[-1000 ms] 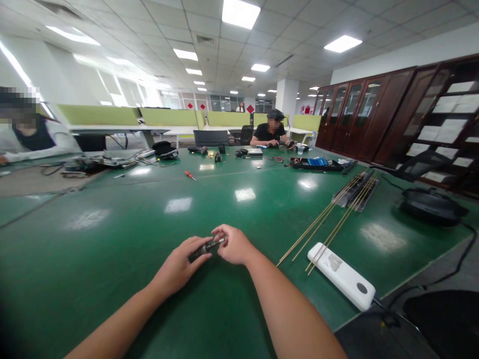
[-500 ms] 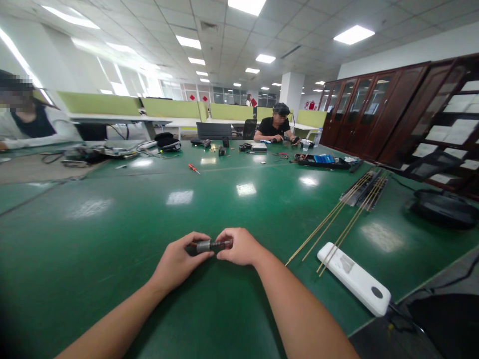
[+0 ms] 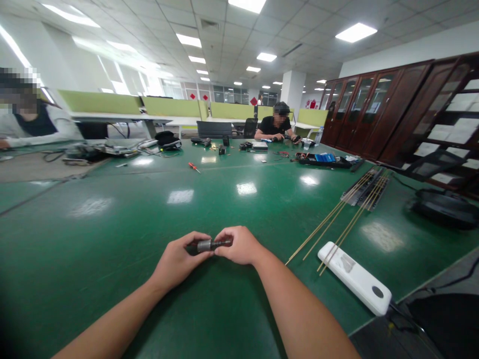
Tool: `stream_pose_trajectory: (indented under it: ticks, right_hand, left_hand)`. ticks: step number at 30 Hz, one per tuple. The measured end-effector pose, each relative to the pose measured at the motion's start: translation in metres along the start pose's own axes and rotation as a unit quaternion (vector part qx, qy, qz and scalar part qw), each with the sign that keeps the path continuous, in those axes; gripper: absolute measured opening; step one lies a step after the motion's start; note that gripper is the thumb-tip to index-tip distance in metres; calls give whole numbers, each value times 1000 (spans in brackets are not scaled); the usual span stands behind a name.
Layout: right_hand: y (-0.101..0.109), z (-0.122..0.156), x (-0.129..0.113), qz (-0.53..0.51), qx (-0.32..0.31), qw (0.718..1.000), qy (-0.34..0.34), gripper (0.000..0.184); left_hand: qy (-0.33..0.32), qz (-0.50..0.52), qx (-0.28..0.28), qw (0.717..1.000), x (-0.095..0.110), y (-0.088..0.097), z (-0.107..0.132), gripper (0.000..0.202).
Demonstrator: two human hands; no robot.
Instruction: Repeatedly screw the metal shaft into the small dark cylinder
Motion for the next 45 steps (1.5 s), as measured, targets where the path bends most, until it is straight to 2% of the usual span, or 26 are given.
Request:
stream_pose_trajectory:
  ticks: [12, 45]
  right_hand:
    - [1, 1, -11, 14, 22, 1000, -5, 12]
    - [4, 1, -11, -1, 20, 1000, -7, 8]
  left_hand:
    - [5, -4, -5, 1000, 2, 0, 0, 23]
    - [7, -14, 6, 1000, -2, -1, 0, 26]
Point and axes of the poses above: each hand's wrist, its own z-axis away from the middle knuckle, its own y-axis out of the back of the hand, x = y × z, the point moved 1 cm from there along -z, towards the middle knuckle, and after that the axes turned 3 degrees about -y, right-handed, at the moved point
